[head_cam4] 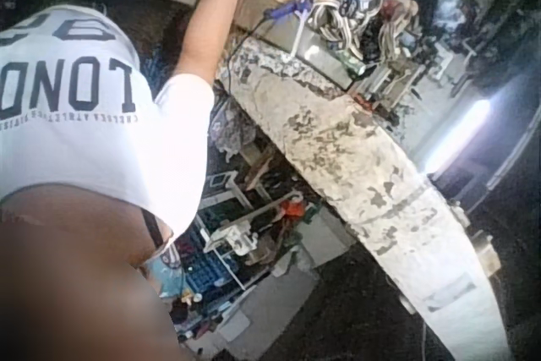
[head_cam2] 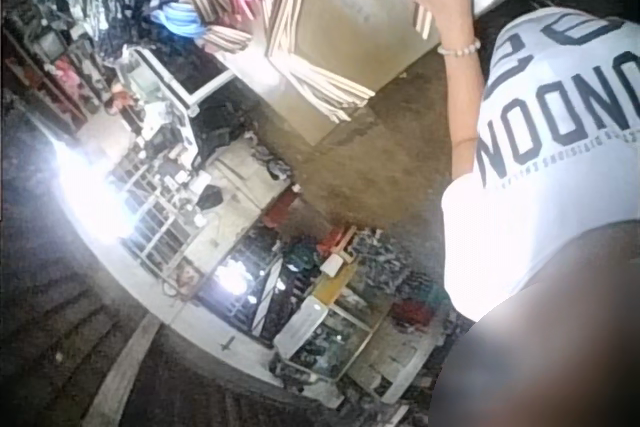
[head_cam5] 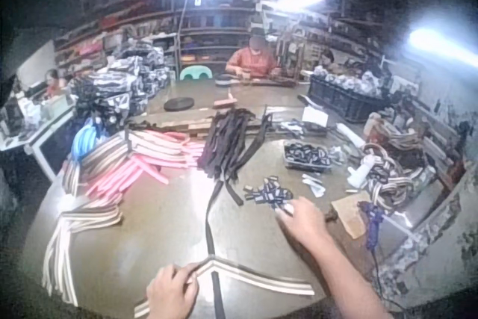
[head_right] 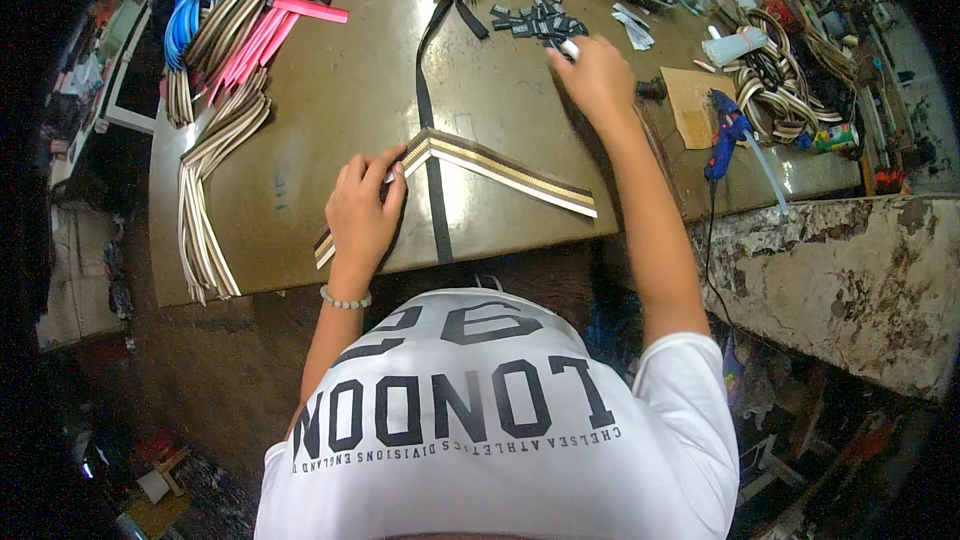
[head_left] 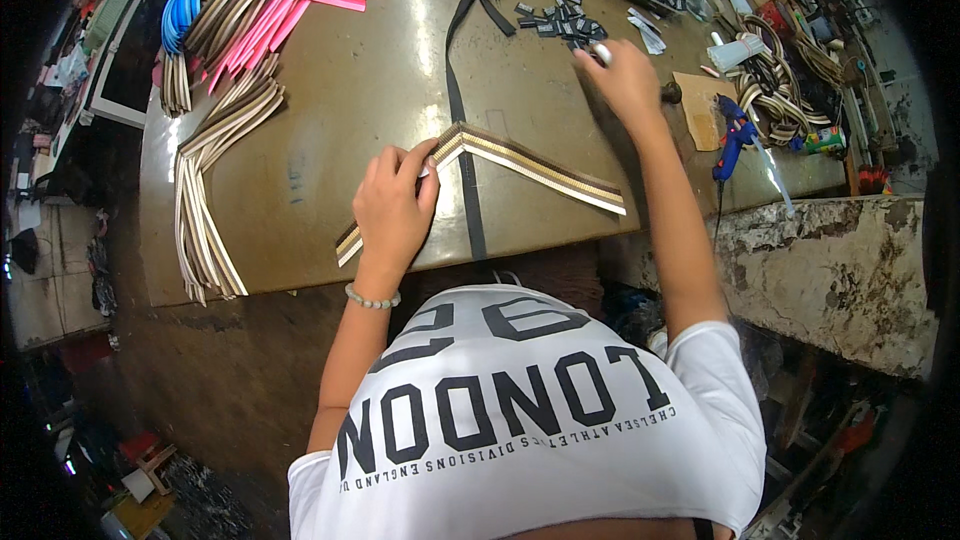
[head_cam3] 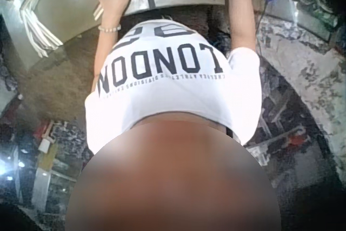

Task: The person assembles zipper components on a workbench. They apply hot glue to a black fabric strip, attach beige zipper tape, and secure metal zipper stops with a hammer. The process is repeated for multiple zipper units.

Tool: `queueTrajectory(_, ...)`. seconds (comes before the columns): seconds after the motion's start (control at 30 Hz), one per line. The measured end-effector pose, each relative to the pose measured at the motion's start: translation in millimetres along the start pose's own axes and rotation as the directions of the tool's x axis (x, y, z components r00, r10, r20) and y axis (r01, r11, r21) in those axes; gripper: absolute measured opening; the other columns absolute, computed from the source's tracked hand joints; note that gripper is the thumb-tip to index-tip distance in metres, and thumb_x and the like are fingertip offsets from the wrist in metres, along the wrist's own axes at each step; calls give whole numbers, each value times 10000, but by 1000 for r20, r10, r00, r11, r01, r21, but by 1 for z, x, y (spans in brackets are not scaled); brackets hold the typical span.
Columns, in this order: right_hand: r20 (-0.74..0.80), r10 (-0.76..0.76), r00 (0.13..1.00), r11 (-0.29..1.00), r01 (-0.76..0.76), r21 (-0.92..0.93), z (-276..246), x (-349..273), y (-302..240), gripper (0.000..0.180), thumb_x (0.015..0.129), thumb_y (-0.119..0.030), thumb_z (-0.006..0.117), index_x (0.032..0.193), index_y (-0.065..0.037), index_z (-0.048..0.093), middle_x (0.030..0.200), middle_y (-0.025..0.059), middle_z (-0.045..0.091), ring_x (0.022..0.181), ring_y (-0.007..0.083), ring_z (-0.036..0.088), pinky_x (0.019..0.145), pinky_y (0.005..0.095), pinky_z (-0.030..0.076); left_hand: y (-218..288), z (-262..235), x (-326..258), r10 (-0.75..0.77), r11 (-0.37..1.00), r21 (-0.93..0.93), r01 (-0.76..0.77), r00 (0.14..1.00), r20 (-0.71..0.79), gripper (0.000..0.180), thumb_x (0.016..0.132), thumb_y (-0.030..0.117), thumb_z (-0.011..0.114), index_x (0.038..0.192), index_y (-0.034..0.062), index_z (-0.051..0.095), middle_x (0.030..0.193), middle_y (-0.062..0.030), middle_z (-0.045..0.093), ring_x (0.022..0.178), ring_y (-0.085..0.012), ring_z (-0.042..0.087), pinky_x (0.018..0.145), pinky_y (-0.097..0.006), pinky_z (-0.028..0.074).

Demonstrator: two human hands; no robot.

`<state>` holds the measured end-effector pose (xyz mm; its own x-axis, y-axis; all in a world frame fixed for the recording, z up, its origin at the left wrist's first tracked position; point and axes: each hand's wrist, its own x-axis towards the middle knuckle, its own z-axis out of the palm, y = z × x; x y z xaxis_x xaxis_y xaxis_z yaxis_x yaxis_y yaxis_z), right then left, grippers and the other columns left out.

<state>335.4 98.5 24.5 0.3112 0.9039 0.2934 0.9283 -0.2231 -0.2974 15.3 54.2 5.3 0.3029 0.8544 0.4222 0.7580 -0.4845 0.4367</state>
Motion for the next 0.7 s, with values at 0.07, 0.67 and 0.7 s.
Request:
queueTrajectory(0.07,46,54,997,998,-52,-32,19,20,-3,341,840,-376,706,955,-56,692,1015,189,655,932,404,638,784,490,514,0,0,-1,-31,1000,-2,31,999,24,210,876,161,652,1079,175,706,808,-49,569,773,-228,592,652,-361,489)
queueTrajectory(0.67,-192,-530,826,725,558,403,-28,-129,-112,389,677,-4,694,1052,-52,604,1019,113,660,773,321,674,654,376,541,30,-17,10,-236,393,-788,474,880,412,196,883,174,741,970,-1,722,697,77,548,604,3,387,525,-183,297)
queueTrajectory(0.7,-160,-489,857,751,507,422,-28,-130,-110,400,683,-11,693,1069,-60,605,1037,113,654,777,322,675,651,379,543,29,-20,9,-276,388,-759,523,852,446,197,882,176,742,975,3,723,697,75,550,602,3,387,524,-183,294)
